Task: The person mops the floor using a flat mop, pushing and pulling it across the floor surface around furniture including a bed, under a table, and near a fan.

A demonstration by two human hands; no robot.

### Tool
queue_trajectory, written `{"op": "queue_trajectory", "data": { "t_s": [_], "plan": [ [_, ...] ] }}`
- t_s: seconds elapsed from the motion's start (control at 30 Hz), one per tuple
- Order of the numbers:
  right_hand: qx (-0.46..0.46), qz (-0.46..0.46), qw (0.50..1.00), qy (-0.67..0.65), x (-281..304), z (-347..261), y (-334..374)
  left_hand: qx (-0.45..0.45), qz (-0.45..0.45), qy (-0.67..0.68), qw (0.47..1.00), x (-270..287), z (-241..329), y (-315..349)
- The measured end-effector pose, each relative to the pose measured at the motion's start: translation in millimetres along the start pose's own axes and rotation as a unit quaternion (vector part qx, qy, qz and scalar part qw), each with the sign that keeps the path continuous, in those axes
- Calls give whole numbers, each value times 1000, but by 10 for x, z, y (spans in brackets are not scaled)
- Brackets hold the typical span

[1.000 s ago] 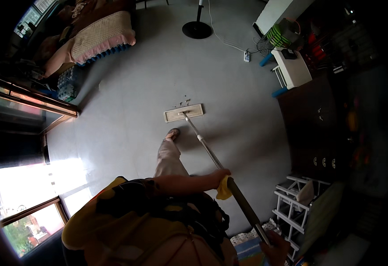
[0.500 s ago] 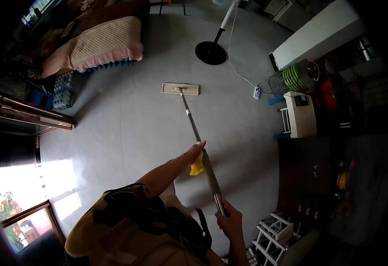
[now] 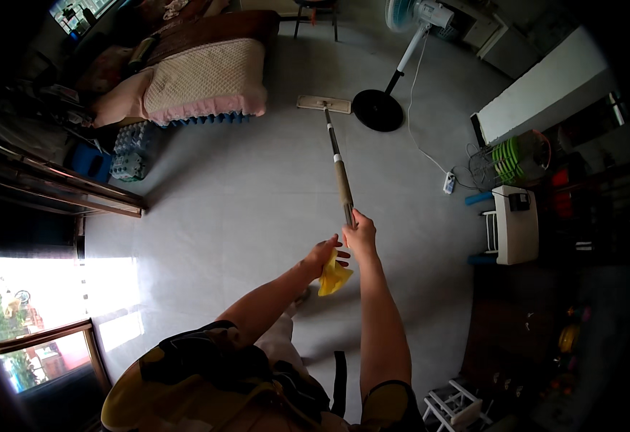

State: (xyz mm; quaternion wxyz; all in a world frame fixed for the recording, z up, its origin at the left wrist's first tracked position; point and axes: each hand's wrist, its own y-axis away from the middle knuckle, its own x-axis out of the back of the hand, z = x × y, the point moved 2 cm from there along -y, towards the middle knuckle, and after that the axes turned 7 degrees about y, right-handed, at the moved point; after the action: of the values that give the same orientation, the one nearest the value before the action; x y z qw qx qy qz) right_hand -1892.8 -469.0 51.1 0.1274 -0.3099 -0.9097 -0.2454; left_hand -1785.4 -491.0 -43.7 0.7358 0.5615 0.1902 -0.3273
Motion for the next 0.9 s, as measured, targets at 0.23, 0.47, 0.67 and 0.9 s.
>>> {"op": "queue_trajectory", "data": {
  "t_s": [0.23,0.47,0.67,0.9],
  "plan": [
    [-66,-33,997,-15,214,208,1855,-8,-42,55,998,214,-273,15],
    [-223,39,971,76,621,586,4724,149,110,11,983,179,-1498,919],
    [-241,36,951,190,1072,803,6444,272,156,87,946,237,-3133,2120],
    [-214,52,961,169,1039,745,7283,334,132,-130,924,552,-3779,2722]
  ]
}}
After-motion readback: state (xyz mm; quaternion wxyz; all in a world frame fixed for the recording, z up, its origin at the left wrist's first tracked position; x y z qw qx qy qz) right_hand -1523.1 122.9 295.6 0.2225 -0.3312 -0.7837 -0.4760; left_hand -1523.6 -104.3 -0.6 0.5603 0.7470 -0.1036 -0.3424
